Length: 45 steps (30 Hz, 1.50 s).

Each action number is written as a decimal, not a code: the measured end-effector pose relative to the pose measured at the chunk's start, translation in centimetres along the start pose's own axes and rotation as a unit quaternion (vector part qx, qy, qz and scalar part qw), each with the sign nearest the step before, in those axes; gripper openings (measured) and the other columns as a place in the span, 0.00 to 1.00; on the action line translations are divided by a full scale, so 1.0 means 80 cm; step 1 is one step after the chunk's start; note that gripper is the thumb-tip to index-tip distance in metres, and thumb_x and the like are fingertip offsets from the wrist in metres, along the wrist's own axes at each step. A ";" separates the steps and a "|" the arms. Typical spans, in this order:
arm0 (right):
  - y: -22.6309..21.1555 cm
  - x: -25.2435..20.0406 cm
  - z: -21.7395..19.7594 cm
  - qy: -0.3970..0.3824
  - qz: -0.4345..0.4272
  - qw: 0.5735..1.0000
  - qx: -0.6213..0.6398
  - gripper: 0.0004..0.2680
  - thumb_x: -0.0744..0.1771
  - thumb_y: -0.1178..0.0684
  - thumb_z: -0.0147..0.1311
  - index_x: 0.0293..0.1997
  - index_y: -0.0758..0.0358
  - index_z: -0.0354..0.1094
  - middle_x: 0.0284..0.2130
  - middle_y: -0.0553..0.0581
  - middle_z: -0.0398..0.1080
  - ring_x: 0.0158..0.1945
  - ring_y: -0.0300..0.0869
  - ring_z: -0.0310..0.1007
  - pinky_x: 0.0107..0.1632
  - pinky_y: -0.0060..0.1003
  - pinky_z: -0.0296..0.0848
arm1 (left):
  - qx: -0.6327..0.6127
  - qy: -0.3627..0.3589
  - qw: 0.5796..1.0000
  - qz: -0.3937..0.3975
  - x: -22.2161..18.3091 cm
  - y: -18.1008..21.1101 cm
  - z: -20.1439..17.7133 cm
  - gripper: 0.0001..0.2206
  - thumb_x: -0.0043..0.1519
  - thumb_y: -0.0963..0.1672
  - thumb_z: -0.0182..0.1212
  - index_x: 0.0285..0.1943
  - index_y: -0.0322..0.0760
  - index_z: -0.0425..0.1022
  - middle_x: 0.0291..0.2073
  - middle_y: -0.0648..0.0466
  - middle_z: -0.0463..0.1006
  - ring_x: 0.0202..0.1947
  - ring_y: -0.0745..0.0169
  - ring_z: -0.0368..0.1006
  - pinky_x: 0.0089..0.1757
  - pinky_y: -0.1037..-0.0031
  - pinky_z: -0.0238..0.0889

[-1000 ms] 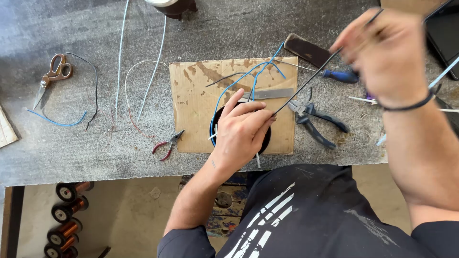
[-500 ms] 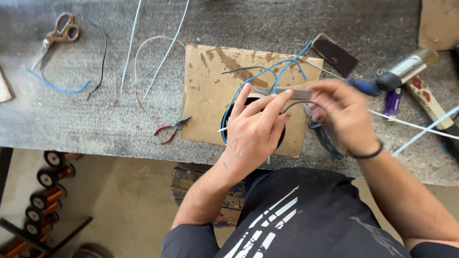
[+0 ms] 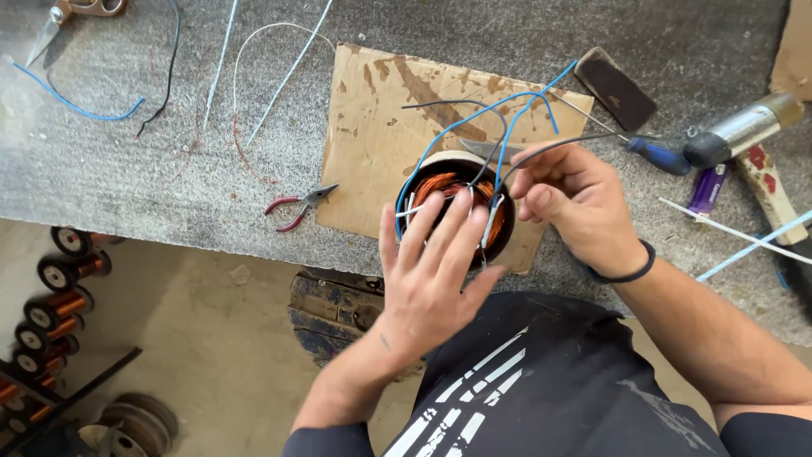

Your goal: Repairing an electric motor by stripping, insulating, and connecting stator wires at a workbench.

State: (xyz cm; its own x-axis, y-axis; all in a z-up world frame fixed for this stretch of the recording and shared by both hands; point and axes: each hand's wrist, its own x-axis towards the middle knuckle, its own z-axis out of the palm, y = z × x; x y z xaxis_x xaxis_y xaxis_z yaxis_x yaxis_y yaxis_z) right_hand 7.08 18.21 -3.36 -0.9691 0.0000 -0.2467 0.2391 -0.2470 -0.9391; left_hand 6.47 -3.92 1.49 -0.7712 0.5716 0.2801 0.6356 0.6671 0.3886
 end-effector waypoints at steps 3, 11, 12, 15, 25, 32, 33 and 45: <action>0.014 0.001 0.005 0.059 0.023 0.998 0.015 0.12 0.66 0.49 0.63 0.45 0.62 0.62 0.34 0.58 0.73 0.30 0.36 0.71 0.35 0.24 0.73 | -0.018 0.053 0.997 -0.047 -0.038 0.006 0.034 0.16 0.67 0.52 0.66 0.54 0.42 0.72 0.64 0.46 0.72 0.68 0.42 0.65 0.69 0.40 0.41; 0.031 0.012 0.005 0.045 -0.014 0.998 -0.041 0.11 0.69 0.51 0.59 0.48 0.65 0.61 0.37 0.57 0.69 0.30 0.34 0.68 0.30 0.24 0.67 | -0.018 0.222 0.972 -0.070 -0.048 0.009 0.074 0.14 0.60 0.50 0.65 0.54 0.50 0.81 0.58 0.53 0.79 0.60 0.47 0.73 0.66 0.35 0.49; 0.032 0.012 0.003 0.053 -0.009 0.996 -0.075 0.13 0.68 0.49 0.62 0.49 0.66 0.63 0.34 0.54 0.67 0.31 0.31 0.65 0.33 0.24 0.65 | -0.017 0.227 0.971 -0.066 -0.050 0.008 0.075 0.14 0.61 0.50 0.65 0.54 0.51 0.82 0.56 0.54 0.81 0.58 0.48 0.75 0.65 0.34 0.51; 0.027 0.018 0.009 0.029 -0.037 0.990 -0.136 0.15 0.65 0.51 0.68 0.50 0.67 0.66 0.31 0.53 0.64 0.29 0.31 0.60 0.31 0.24 0.61 | -0.009 0.221 0.974 -0.052 -0.050 0.001 0.071 0.11 0.60 0.50 0.66 0.50 0.54 0.84 0.56 0.56 0.81 0.58 0.50 0.75 0.64 0.36 0.55; 0.016 0.008 0.014 0.055 -0.172 0.947 -0.265 0.13 0.66 0.56 0.67 0.51 0.71 0.70 0.38 0.63 0.71 0.31 0.45 0.71 0.30 0.35 0.67 | 0.006 0.195 0.981 0.012 -0.045 -0.013 0.057 0.12 0.60 0.46 0.64 0.52 0.58 0.84 0.58 0.59 0.80 0.59 0.55 0.75 0.63 0.41 0.59; -0.006 0.008 0.007 0.022 -0.265 0.886 -0.381 0.13 0.67 0.54 0.67 0.54 0.70 0.75 0.40 0.64 0.72 0.35 0.49 0.72 0.31 0.40 0.72 | -0.011 0.182 0.982 0.046 -0.033 -0.023 0.051 0.09 0.61 0.46 0.64 0.49 0.58 0.83 0.60 0.58 0.79 0.61 0.55 0.73 0.63 0.45 0.61; -0.011 0.010 0.007 -0.002 -0.274 0.873 -0.404 0.13 0.67 0.53 0.65 0.56 0.69 0.75 0.43 0.65 0.72 0.38 0.50 0.74 0.33 0.42 0.75 | -0.015 0.181 0.982 0.050 -0.031 -0.024 0.050 0.08 0.62 0.46 0.64 0.48 0.58 0.84 0.59 0.57 0.79 0.60 0.55 0.74 0.62 0.46 0.63; -0.027 0.013 0.014 -0.019 -0.036 0.979 -0.200 0.24 0.66 0.61 0.59 0.70 0.65 0.52 0.59 0.63 0.68 0.55 0.45 0.73 0.50 0.33 0.72 | -0.011 0.094 0.990 0.103 -0.019 -0.038 0.024 0.04 0.69 0.47 0.64 0.50 0.55 0.82 0.59 0.56 0.76 0.60 0.55 0.71 0.62 0.51 0.60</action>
State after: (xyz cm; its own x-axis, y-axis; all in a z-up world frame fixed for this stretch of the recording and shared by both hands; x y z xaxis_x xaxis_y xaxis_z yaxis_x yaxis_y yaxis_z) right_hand 5.48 17.67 -1.29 -0.9841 -0.0340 -0.1741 0.1671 0.1513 -0.9743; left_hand 5.79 -5.90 -1.79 -0.6192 0.5941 0.5135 0.7810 0.5341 0.3238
